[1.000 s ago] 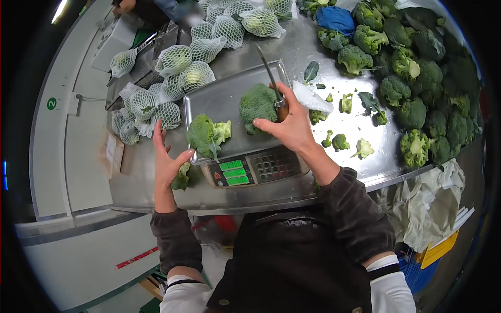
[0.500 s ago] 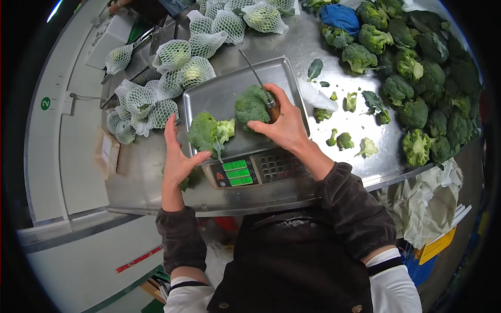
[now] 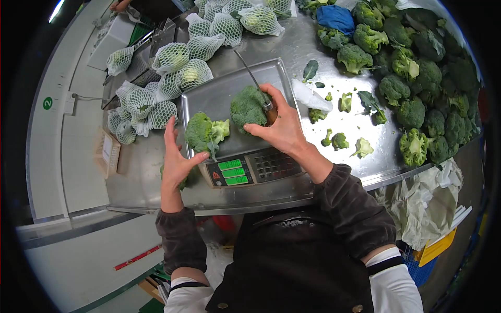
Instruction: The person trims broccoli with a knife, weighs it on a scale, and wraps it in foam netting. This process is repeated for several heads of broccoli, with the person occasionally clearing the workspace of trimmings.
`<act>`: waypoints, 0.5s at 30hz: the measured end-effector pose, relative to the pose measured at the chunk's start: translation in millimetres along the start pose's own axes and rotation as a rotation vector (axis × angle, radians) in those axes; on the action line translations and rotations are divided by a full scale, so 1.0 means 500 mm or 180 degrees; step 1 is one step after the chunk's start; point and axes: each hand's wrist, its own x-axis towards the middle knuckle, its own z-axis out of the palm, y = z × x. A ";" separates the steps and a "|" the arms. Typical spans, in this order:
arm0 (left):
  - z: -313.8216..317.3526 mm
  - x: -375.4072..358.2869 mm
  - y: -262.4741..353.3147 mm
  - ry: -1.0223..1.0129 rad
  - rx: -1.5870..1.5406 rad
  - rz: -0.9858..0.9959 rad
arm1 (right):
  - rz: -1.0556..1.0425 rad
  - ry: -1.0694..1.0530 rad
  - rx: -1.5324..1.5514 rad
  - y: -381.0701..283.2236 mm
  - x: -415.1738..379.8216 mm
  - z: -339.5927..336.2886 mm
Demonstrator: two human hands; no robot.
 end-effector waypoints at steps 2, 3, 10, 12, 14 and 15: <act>0.005 0.000 0.003 -0.0038 0.0010 0.0005 | 0.0045 0.0004 -0.0021 -0.013 -0.009 -0.016; 0.009 0.001 -0.002 -0.0039 0.0011 0.0103 | 0.0090 0.0002 -0.0056 -0.018 -0.017 -0.025; 0.034 0.010 -0.037 -0.0144 -0.0566 0.0217 | 0.0246 0.0578 0.0240 0.017 -0.133 -0.157; 0.042 0.024 -0.054 -0.0097 -0.0238 0.0497 | 0.0297 0.0485 0.0188 0.040 -0.172 -0.200; 0.056 0.037 -0.060 0.0012 0.0128 0.0760 | 0.0368 0.0593 0.0162 0.050 -0.206 -0.228; 0.063 0.040 -0.061 0.0122 0.0095 0.0631 | 0.0482 0.0780 0.0090 0.061 -0.220 -0.235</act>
